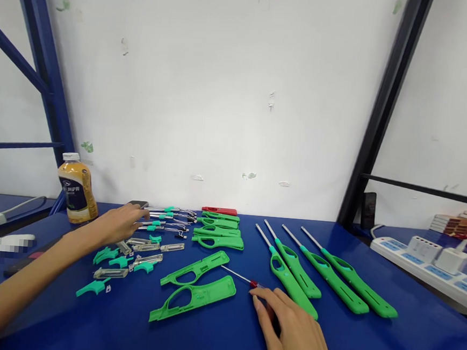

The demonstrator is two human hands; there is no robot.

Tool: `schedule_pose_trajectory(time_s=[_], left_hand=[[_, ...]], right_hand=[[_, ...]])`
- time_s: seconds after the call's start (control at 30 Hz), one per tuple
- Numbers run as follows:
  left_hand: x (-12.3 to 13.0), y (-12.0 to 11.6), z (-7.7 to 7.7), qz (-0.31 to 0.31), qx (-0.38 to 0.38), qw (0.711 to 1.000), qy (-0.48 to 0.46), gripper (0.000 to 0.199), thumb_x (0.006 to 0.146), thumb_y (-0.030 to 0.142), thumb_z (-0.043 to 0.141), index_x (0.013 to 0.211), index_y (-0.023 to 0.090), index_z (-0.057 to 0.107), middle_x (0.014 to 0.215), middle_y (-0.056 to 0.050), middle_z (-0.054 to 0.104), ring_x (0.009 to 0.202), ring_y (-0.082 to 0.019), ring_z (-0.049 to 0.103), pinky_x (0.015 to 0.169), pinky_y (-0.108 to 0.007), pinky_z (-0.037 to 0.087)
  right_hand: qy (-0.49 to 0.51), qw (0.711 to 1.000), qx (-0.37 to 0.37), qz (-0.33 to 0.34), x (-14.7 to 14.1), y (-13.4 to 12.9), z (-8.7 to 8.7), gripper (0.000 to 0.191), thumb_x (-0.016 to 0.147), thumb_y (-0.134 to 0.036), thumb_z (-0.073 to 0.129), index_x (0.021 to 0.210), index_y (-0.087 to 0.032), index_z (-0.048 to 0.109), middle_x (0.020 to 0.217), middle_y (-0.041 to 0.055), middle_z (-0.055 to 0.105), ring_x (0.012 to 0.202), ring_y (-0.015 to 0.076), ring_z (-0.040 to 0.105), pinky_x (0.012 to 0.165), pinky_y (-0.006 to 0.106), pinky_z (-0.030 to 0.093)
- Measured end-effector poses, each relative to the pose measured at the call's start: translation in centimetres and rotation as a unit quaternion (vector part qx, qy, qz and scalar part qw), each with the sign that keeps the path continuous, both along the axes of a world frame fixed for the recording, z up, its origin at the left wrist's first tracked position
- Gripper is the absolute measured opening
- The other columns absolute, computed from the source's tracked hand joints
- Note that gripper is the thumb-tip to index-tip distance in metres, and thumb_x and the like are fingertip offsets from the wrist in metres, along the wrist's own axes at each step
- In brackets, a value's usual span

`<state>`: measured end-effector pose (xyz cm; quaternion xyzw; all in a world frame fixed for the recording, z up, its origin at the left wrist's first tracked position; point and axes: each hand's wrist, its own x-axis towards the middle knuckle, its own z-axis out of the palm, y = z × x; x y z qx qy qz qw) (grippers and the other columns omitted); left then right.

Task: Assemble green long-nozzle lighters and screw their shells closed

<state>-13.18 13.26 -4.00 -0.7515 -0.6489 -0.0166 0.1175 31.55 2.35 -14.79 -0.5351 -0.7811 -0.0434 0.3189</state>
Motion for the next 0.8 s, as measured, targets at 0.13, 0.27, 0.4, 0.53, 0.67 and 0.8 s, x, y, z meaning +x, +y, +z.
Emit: schedule_pose_trajectory(time_s=[0.13,0.27,0.4,0.53,0.67,0.8], left_hand=[[0.3,1.7,-0.9,-0.026,-0.002,0.999,0.027,0.033,0.104,0.036,0.069,0.131,0.018,0.066,0.134,-0.011,0.067,0.115,-0.027,0.069,0.096,-0.049,0.06],[0.2,2.0,-1.8,-0.048,-0.013,0.998,0.043,0.032,0.104,0.035,0.069,0.131,0.018,0.066,0.133,-0.01,0.067,0.113,-0.027,0.07,0.095,-0.048,0.061],[-0.2,1.8,-2.0,-0.064,-0.008,0.997,0.04,0.03,0.104,0.035,0.069,0.129,0.018,0.067,0.132,-0.01,0.068,0.112,-0.026,0.07,0.095,-0.047,0.061],[-0.1,1.0,-1.1,-0.071,0.023,0.997,0.029,0.027,0.104,0.035,0.069,0.125,0.017,0.068,0.126,-0.009,0.069,0.108,-0.025,0.07,0.092,-0.045,0.061],[0.4,-1.2,0.6,-0.092,0.068,0.993,0.005,0.018,0.107,0.025,0.052,0.113,0.016,0.067,0.113,-0.012,0.07,0.11,-0.03,0.068,0.088,-0.043,0.059],[1.4,-5.5,1.8,-0.12,0.111,0.986,-0.039,0.033,0.106,0.039,0.039,0.116,0.02,0.064,0.12,-0.016,0.07,0.112,-0.034,0.067,0.095,-0.047,0.056]], right_hand=[[-0.007,1.0,0.0,0.002,0.1,0.1,-0.1,0.039,0.11,-0.049,0.046,0.126,-0.034,0.078,0.124,0.0021,0.081,0.114,0.0316,0.079,0.088,0.042,0.068],[-0.008,1.0,0.002,0.005,0.2,0.1,0.0,0.038,0.11,-0.048,0.046,0.125,-0.034,0.078,0.123,0.0019,0.082,0.114,0.0315,0.079,0.088,0.042,0.068],[-0.008,1.0,0.006,-0.001,0.1,0.0,0.1,0.035,0.109,-0.047,0.048,0.122,-0.035,0.079,0.122,0.0007,0.082,0.113,0.0326,0.079,0.086,0.042,0.068],[-0.001,1.0,0.017,-0.002,-0.2,0.0,0.2,0.034,0.108,-0.046,0.049,0.12,-0.035,0.079,0.12,0.001,0.083,0.11,0.0323,0.08,0.085,0.041,0.068],[0.007,1.0,-0.001,-0.008,-0.3,-0.3,0.5,0.033,0.108,-0.048,0.05,0.122,-0.036,0.078,0.114,0.0017,0.084,0.111,0.0319,0.079,0.086,0.04,0.066],[0.019,0.999,-0.03,0.016,-0.9,-0.7,1.5,0.032,0.108,-0.047,0.053,0.129,-0.034,0.074,0.104,0.0044,0.08,0.097,0.0272,0.08,0.079,0.035,0.065]])
